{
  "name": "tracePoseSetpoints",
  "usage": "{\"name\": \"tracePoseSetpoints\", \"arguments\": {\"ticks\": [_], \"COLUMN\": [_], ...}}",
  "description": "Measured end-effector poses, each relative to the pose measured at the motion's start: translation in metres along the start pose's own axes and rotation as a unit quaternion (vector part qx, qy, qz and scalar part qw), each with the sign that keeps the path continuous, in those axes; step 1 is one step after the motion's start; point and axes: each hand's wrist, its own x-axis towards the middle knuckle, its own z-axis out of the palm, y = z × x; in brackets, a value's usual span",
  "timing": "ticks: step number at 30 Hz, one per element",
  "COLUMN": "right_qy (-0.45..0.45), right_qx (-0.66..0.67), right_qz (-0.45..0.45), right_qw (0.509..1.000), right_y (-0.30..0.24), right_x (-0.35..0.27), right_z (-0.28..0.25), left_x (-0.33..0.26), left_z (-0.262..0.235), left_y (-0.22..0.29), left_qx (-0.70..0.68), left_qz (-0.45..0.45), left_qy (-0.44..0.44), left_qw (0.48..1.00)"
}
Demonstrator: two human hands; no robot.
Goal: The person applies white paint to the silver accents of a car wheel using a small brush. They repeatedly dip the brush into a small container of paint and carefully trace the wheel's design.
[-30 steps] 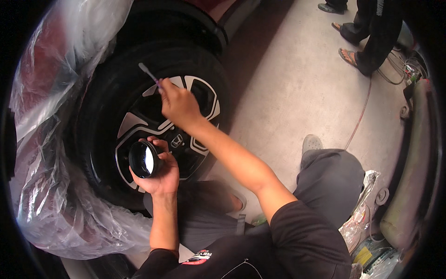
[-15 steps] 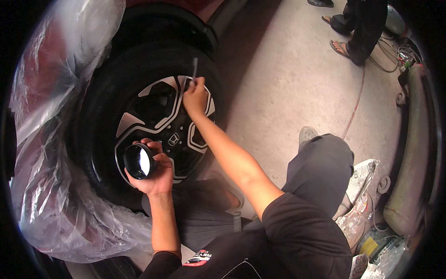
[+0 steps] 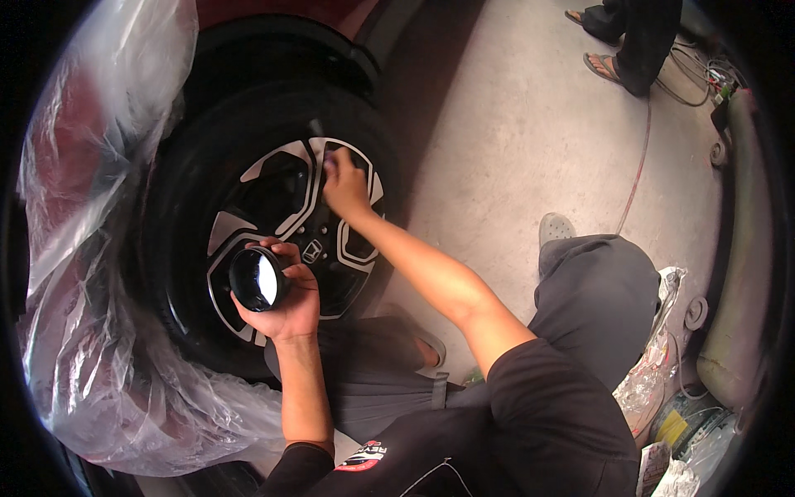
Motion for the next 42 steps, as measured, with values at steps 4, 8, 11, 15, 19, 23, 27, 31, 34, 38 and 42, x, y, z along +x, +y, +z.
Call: {"name": "tracePoseSetpoints", "arguments": {"ticks": [4,8,11,15,19,23,27,31,34,38,42], "right_qy": [0.003,-0.024,-0.045,-0.027,-0.024,-0.07,-0.103,-0.028,0.002,-0.133,-0.091], "right_qx": [0.006,0.009,-0.031,0.007,-0.047,0.047,0.055,0.036,0.043,0.064,0.026], "right_qz": [0.047,-0.026,0.092,-0.005,0.082,-0.007,-0.064,0.036,0.082,-0.172,-0.197], "right_qw": [0.999,0.999,0.994,1.0,0.995,0.996,0.991,0.998,0.996,0.974,0.976], "right_y": [0.009,0.016,0.027,0.024,0.031,0.0,-0.039,-0.027,-0.049,-0.103,-0.088], "right_x": [0.004,-0.01,-0.006,-0.02,0.003,-0.018,-0.023,-0.008,-0.01,-0.048,-0.044], "right_z": [-0.012,-0.002,-0.013,-0.002,-0.024,-0.003,0.007,0.006,0.017,0.037,0.038], "left_x": [0.001,0.006,0.004,0.004,0.002,-0.002,0.001,0.001,-0.007,-0.016,-0.013], "left_z": [0.009,0.007,0.007,0.008,0.003,0.001,-0.001,0.0,0.002,0.0,0.0], "left_y": [-0.009,-0.01,-0.01,-0.006,0.002,0.005,0.008,0.003,-0.004,-0.018,-0.022], "left_qx": [-0.015,-0.02,-0.002,0.006,0.046,0.015,-0.006,-0.067,-0.104,-0.085,-0.06], "left_qz": [-0.018,-0.019,-0.005,-0.005,0.006,0.0,0.005,-0.017,-0.053,-0.091,-0.125], "left_qy": [-0.016,-0.012,-0.005,-0.014,0.024,-0.013,-0.014,-0.011,0.007,0.018,-0.005], "left_qw": [1.0,1.0,1.0,1.0,0.999,1.0,1.0,0.998,0.993,0.992,0.99]}}
